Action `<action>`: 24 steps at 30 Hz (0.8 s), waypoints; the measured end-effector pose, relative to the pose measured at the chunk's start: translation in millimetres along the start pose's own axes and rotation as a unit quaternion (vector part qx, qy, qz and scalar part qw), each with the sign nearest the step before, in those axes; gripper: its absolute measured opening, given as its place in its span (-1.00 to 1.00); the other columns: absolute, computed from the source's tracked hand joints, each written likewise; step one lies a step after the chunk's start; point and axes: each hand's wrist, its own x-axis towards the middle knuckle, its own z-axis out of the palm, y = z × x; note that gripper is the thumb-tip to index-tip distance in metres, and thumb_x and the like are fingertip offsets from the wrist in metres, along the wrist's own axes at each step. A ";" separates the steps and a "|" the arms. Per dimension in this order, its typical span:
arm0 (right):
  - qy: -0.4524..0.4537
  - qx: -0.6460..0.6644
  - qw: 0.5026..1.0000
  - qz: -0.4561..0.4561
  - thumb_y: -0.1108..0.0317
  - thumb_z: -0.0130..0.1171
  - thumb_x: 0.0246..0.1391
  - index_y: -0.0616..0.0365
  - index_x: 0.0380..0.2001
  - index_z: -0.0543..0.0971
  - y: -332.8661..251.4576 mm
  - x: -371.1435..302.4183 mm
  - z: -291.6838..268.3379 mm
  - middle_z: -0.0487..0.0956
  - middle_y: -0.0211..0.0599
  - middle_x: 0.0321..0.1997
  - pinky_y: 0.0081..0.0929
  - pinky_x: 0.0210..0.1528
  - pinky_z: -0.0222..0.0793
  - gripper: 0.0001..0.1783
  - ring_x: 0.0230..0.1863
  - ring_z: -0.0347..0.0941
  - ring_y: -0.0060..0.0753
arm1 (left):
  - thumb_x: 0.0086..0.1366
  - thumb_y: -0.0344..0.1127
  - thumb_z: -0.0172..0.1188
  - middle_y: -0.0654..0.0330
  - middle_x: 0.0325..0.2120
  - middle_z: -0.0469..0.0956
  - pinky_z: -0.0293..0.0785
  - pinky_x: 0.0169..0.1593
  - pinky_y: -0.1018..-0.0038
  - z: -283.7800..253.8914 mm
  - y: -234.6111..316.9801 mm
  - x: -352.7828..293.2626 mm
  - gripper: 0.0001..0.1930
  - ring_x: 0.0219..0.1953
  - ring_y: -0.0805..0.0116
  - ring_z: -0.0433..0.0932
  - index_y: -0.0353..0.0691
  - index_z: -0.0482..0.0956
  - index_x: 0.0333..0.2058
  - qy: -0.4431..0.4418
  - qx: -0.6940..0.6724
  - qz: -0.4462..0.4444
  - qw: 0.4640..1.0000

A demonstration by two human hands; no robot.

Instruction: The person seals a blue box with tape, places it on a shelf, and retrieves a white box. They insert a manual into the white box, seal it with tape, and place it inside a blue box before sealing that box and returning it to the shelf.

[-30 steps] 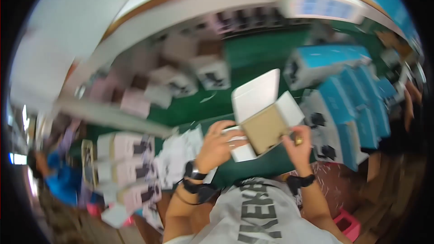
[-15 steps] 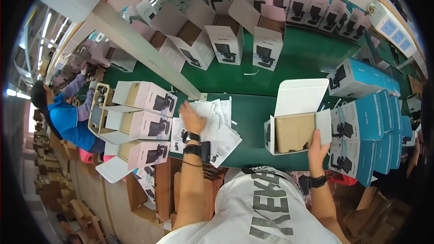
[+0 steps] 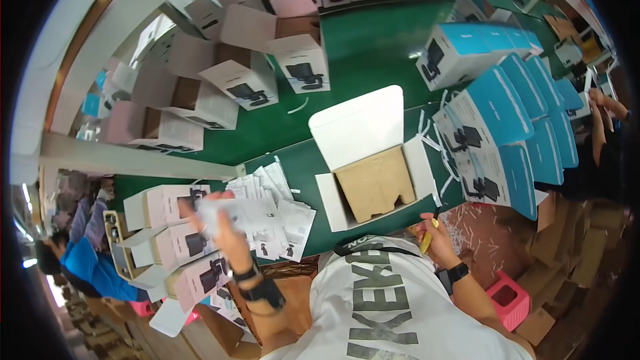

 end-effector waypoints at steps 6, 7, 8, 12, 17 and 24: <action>-0.040 -0.067 0.996 -0.052 0.32 0.05 0.48 0.15 0.07 0.50 -19.6 16.9 14.2 0.56 -0.37 -0.29 -0.58 -0.37 0.32 -0.78 -0.40 0.39 -0.59 | 0.24 -0.21 0.38 -0.11 0.09 0.44 0.56 0.15 -0.04 108.9 138.0 -28.8 -0.33 -0.02 -0.15 0.59 -0.07 0.26 0.27 -0.203 -0.063 0.279 0.936; -0.039 -0.091 0.992 -0.073 0.31 0.06 0.47 0.15 0.05 0.52 -26.6 19.7 15.8 0.55 -0.39 -0.31 -0.58 -0.38 0.31 -0.79 -0.40 0.39 -0.60 | 0.20 -0.18 0.43 -0.14 0.13 0.39 0.54 0.17 -0.04 108.5 134.5 -22.2 -0.32 0.00 -0.19 0.59 -0.10 0.30 0.22 -0.322 0.114 0.280 0.897; -0.047 -0.090 0.992 -0.073 0.31 0.06 0.47 0.15 0.05 0.52 -35.4 23.8 24.3 0.55 -0.39 -0.31 -0.58 -0.38 0.31 -0.79 -0.40 0.39 -0.60 | 0.17 -0.17 0.47 -0.18 0.16 0.38 0.51 0.19 -0.02 111.3 117.0 -25.6 -0.26 0.01 -0.23 0.58 -0.14 0.29 0.25 -0.364 0.158 0.279 0.875; -0.032 -0.138 0.974 -0.176 0.29 0.11 0.45 0.15 0.02 0.56 -78.3 30.7 45.3 0.52 -0.44 -0.35 -0.61 -0.40 0.25 -0.78 -0.44 0.35 -0.63 | 0.09 -0.24 0.55 -0.24 0.20 0.38 0.45 0.27 0.04 118.5 97.0 -42.2 -0.08 0.09 -0.20 0.55 -0.22 0.21 0.37 -0.346 0.235 0.248 0.874; -0.096 -0.149 0.962 -0.209 0.18 0.17 0.40 0.22 0.23 0.49 -137.9 20.5 106.2 0.63 -0.35 -0.02 -0.54 0.03 0.45 -0.54 -0.07 0.53 -0.56 | 0.21 -0.26 0.51 -0.18 0.22 0.42 0.38 0.33 0.22 110.8 44.0 -103.6 -0.01 0.19 0.01 0.51 -0.34 0.06 0.46 -0.260 0.165 0.033 0.951; -0.090 -0.187 0.927 -0.313 0.19 0.38 0.21 0.31 0.21 0.48 -89.2 29.5 118.3 0.60 -0.17 0.10 -0.31 0.19 0.42 -0.39 0.11 0.52 -0.29 | 0.39 -0.37 0.32 -0.03 0.22 0.45 0.42 0.24 0.35 156.4 9.6 -139.6 -0.29 0.19 0.24 0.47 -0.43 0.19 0.39 -0.216 -0.040 -0.228 0.949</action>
